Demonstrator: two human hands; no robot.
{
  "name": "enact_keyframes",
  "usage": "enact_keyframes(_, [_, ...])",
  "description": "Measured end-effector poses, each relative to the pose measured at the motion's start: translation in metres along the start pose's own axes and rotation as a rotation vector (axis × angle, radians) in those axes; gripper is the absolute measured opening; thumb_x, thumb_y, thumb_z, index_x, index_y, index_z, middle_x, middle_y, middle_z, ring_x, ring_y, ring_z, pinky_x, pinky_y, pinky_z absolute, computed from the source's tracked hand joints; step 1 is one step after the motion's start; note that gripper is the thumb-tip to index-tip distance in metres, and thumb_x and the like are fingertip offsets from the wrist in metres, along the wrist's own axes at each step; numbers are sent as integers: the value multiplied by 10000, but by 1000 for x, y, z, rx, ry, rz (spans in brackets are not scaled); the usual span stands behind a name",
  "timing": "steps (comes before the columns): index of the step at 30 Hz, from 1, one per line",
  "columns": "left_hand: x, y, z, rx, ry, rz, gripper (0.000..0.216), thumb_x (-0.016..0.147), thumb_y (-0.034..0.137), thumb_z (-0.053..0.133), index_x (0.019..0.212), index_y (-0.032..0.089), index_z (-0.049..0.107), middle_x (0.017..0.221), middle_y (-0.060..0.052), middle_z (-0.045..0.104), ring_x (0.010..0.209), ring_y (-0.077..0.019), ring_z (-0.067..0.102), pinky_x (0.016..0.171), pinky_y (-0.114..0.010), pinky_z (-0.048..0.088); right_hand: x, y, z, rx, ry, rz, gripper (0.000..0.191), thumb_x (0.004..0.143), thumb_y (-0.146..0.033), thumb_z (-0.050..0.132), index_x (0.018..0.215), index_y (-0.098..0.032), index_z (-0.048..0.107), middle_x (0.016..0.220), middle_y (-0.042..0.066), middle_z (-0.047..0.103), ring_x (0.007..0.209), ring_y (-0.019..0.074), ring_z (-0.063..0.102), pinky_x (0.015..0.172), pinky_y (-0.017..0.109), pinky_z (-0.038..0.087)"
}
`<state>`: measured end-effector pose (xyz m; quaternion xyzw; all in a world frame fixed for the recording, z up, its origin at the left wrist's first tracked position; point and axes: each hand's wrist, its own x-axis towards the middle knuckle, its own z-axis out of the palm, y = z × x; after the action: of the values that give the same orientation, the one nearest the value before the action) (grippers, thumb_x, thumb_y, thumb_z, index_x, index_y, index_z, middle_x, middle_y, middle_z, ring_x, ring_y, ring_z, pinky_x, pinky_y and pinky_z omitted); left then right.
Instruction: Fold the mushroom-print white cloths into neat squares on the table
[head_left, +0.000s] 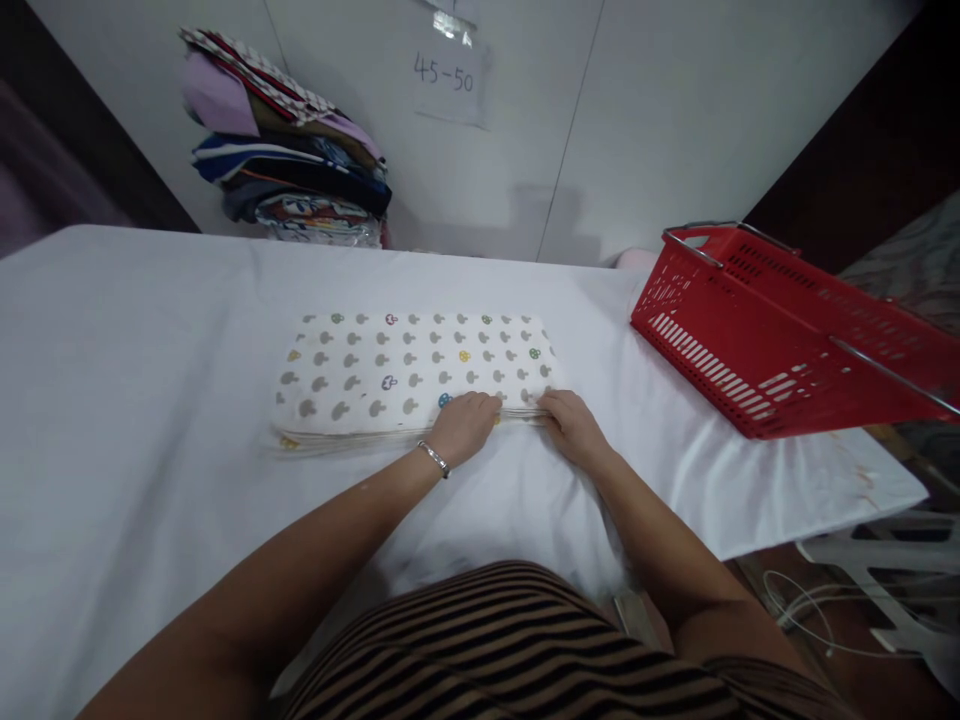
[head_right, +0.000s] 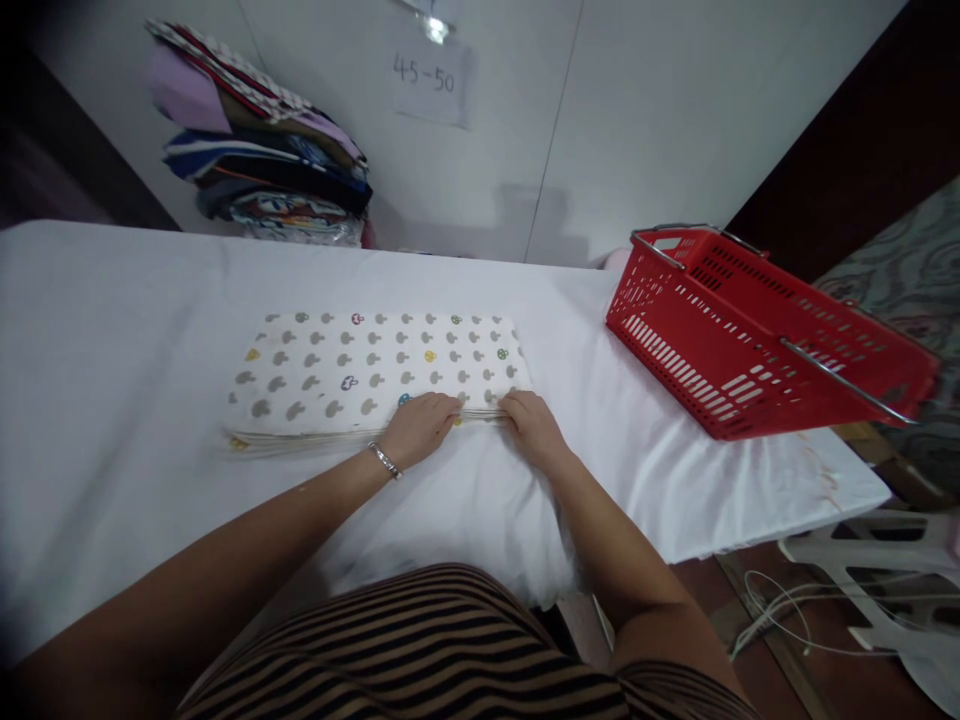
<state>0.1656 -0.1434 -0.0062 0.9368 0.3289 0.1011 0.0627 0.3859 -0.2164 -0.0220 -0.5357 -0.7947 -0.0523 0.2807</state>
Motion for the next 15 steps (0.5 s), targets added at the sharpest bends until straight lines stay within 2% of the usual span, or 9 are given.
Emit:
enact_keyframes(3, [1, 1, -1, -24, -11, -46, 192, 907, 198, 379, 1018, 174, 533, 949, -60, 636, 902, -192, 564, 773, -329, 413, 0, -1, -3, 24, 45, 14, 169, 862, -131, 463, 969, -190, 580, 1079, 104, 596, 1032, 220, 528, 866, 390, 461])
enact_keyframes(6, [2, 2, -4, -39, -32, -96, 196, 910, 214, 375, 1024, 179, 530, 932, -59, 639, 882, -197, 570, 742, -326, 412, 0, 0, -3, -21, 50, -7, 166, 867, -123, 448, 871, -193, 599, 1164, 104, 571, 1104, 223, 501, 911, 401, 442])
enact_keyframes(12, [3, 3, -8, -62, -53, -112, 192, 914, 241, 370, 998, 183, 532, 932, -62, 635, 883, -202, 569, 735, -328, 410, -3, 4, 2, -121, 29, -46, 180, 887, -181, 485, 989, -205, 631, 1219, 104, 563, 1200, 246, 448, 953, 424, 414])
enact_keyframes(15, [3, 3, -9, -68, -60, -109, 189, 915, 247, 373, 994, 181, 532, 933, -62, 634, 881, -197, 569, 739, -324, 411, -2, 4, 3, -144, 18, -52, 154, 893, -220, 504, 960, -206, 641, 1204, 101, 578, 1197, 253, 452, 934, 430, 422])
